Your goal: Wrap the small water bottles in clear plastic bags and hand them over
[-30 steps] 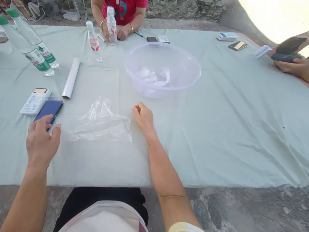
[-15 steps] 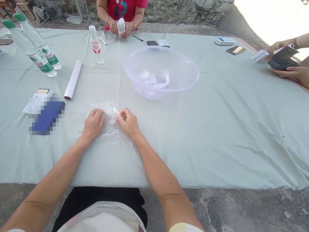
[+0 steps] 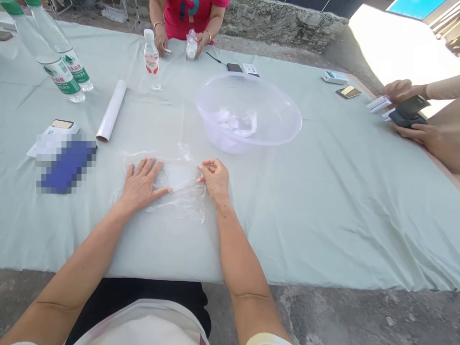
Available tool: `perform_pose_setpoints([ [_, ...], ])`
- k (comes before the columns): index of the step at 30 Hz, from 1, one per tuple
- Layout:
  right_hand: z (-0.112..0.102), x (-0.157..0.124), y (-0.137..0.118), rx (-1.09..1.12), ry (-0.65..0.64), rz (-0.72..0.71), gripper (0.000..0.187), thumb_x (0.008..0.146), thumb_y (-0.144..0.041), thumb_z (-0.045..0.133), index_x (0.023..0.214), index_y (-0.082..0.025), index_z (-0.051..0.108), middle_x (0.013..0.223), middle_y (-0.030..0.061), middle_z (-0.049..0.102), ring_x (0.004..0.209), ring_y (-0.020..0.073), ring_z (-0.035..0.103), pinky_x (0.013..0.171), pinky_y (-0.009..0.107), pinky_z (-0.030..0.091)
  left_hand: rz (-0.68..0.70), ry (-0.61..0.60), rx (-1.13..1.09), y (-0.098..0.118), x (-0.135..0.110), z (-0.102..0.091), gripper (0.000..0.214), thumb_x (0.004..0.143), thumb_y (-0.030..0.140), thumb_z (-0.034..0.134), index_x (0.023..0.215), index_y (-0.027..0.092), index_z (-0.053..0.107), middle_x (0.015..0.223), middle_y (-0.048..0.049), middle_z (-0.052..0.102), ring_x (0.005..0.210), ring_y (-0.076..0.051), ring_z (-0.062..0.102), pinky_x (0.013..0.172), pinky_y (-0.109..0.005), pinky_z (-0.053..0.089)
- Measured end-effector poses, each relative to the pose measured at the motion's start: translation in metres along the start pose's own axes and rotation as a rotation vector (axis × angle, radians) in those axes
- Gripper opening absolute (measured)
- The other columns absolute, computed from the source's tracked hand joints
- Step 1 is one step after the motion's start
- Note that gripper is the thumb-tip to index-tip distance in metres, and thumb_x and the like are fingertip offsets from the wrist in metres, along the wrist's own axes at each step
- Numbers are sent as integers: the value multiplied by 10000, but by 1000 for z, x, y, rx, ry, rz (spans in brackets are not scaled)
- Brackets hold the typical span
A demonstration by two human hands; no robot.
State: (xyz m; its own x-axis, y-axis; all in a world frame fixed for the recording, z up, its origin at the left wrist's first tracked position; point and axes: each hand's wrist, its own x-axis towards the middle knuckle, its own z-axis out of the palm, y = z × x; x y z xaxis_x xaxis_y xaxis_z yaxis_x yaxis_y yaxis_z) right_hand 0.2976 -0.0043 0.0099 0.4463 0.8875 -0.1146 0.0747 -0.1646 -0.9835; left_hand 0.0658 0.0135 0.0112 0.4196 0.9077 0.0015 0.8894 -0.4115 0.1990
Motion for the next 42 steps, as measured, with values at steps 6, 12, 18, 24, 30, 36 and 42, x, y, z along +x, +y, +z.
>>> perform_pose_setpoints([
  [6, -15, 1, -3, -304, 335, -199, 108, 819, -323, 587, 879, -240, 620, 916, 14, 706, 619, 141, 596, 712, 329, 518, -43, -9, -21, -7, -1, -3, 946, 822, 767, 543, 1578, 227, 359, 1666, -132, 286, 1551, -383, 187, 1238, -628, 58],
  [12, 32, -49, -11, -394, -332, -692, 147, 831, -240, 605, 810, -334, 715, 946, 25, 755, 889, 228, 702, 855, 411, 557, -66, -16, -76, -9, -1, -2, 915, 807, 693, 622, 1564, 234, 390, 1686, -182, 194, 1553, -426, 140, 1214, -669, 82],
  [18, 62, -29, -6, -668, -695, -753, 297, 911, -208, 467, 1017, -330, 716, 1156, 28, 738, 1081, 225, 680, 940, 430, 549, -86, -41, -109, -12, -2, -1, 880, 798, 627, 664, 1564, 294, 387, 1701, -150, 155, 1550, -474, 52, 1189, -710, 73],
  [24, 63, 85, -9, -932, -211, -507, 399, 863, -215, 504, 1236, -172, 639, 1457, 191, 529, 1411, 354, 434, 1162, 610, 333, -114, -45, -150, -11, -3, -3, 1037, 673, 805, 678, 1545, 306, 421, 1692, -149, 197, 1544, -484, 82, 1188, -717, -5],
  [30, 131, 167, -38, -819, -134, -436, 553, 836, -239, 549, 1378, -137, 511, 1484, 201, 482, 1432, 334, 408, 1197, 554, 320, -123, -17, -188, -12, -3, 2, 1064, 631, 812, 702, 1529, 301, 448, 1682, -156, 227, 1542, -487, 97, 1187, -730, 0],
  [36, 216, 243, -74, -533, -123, -243, 969, 771, -354, 700, 1557, -101, 194, 1566, 247, 369, 1477, 323, 363, 1190, 511, 336, -125, -9, -230, -12, -1, 6, 1097, 611, 815, 717, 1532, 285, 445, 1680, -181, 212, 1544, -487, 83, 1190, -741, -15],
  [42, 261, 317, -92, -491, -70, -424, 1098, 759, -284, 685, 1592, -105, -8, 1564, 259, 329, 1442, 309, 415, 1144, 535, 381, -116, 25, -268, -11, 0, 16, 1132, 596, 845, 699, 1535, 265, 445, 1673, -205, 214, 1543, -492, 72, 1183, -768, -6],
])
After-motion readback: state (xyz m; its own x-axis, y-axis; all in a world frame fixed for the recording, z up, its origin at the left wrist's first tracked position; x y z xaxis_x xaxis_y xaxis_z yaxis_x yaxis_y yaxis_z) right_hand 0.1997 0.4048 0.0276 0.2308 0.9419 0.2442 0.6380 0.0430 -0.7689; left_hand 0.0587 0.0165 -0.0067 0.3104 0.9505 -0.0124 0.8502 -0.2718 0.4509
